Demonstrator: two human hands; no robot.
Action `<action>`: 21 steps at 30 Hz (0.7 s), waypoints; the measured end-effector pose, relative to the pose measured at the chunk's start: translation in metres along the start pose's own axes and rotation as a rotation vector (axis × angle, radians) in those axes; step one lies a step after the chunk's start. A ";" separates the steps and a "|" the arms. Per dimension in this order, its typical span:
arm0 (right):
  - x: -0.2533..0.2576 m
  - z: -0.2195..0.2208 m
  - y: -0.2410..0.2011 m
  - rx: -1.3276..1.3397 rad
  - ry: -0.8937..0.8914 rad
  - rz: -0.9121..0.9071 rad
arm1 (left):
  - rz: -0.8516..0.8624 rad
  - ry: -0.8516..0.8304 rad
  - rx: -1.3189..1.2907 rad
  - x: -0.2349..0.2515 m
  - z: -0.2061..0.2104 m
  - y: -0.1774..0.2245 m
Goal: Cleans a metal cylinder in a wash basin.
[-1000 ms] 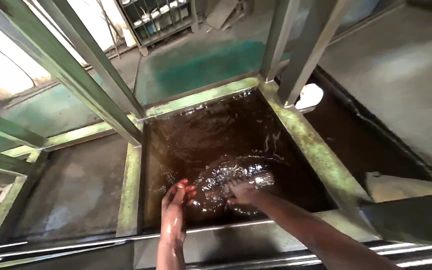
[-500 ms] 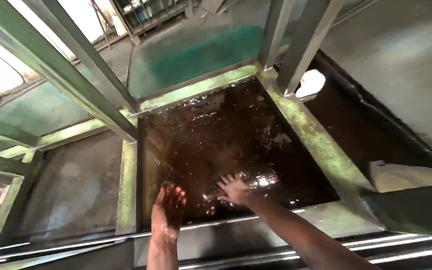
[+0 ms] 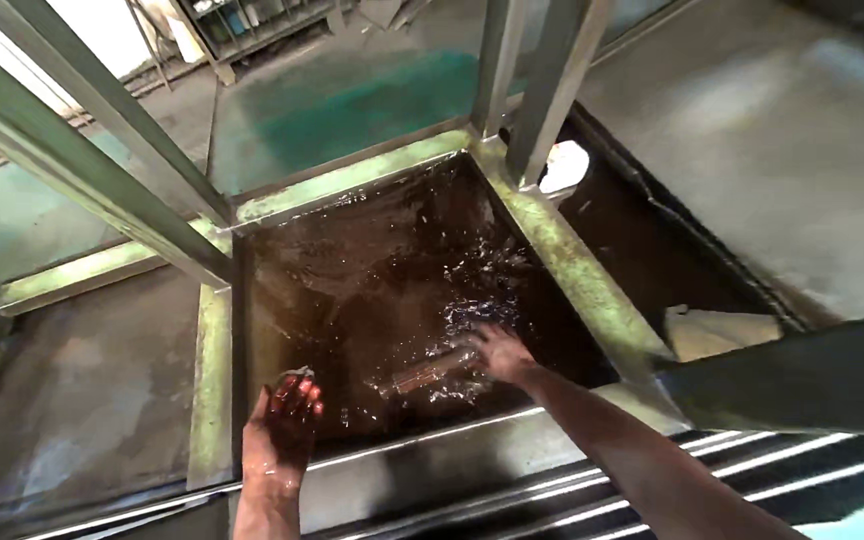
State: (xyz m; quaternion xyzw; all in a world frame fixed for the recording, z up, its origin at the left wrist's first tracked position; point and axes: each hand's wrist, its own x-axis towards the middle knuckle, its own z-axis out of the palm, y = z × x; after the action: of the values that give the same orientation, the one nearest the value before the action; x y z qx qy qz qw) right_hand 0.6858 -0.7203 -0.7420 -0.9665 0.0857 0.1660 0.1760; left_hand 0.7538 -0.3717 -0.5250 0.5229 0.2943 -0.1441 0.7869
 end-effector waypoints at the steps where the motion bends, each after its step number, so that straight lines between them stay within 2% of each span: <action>1: 0.004 0.000 0.005 0.041 0.038 0.083 | 0.008 -0.003 0.000 0.000 0.001 0.001; 3: 0.004 0.010 -0.004 0.038 0.057 0.139 | 0.016 0.011 0.013 -0.001 -0.004 0.003; 7: 0.000 0.035 -0.061 -0.050 -0.044 -0.090 | 0.012 0.005 0.016 0.004 -0.007 0.003; 9: 0.000 0.034 -0.079 -0.010 -0.083 -0.120 | 0.016 -0.003 0.031 0.006 -0.005 0.001; 10: 0.000 0.027 -0.075 0.004 -0.095 -0.116 | 0.016 -0.007 0.044 0.005 -0.004 0.000; 13: -0.005 0.009 -0.026 -0.109 -0.096 -0.175 | 0.011 -0.043 0.092 0.006 -0.007 0.000; 15: -0.005 0.008 -0.014 -0.171 -0.052 -0.168 | 0.015 -0.030 0.100 0.010 -0.012 0.001; 18: -0.005 0.030 -0.065 -0.053 -0.017 -0.087 | 0.027 0.030 0.066 0.016 -0.012 0.000; 20: -0.004 0.040 -0.100 0.074 -0.039 -0.021 | 0.004 0.006 0.067 0.016 -0.004 -0.004; 21: -0.003 0.040 -0.103 0.096 -0.041 -0.020 | -0.007 -0.016 0.075 0.014 0.001 -0.006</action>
State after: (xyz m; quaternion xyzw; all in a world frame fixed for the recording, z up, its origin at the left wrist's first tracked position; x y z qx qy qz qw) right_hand 0.6943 -0.6099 -0.7436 -0.9541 0.0802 0.1796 0.2257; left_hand 0.7619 -0.3740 -0.5381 0.5499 0.2840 -0.1619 0.7686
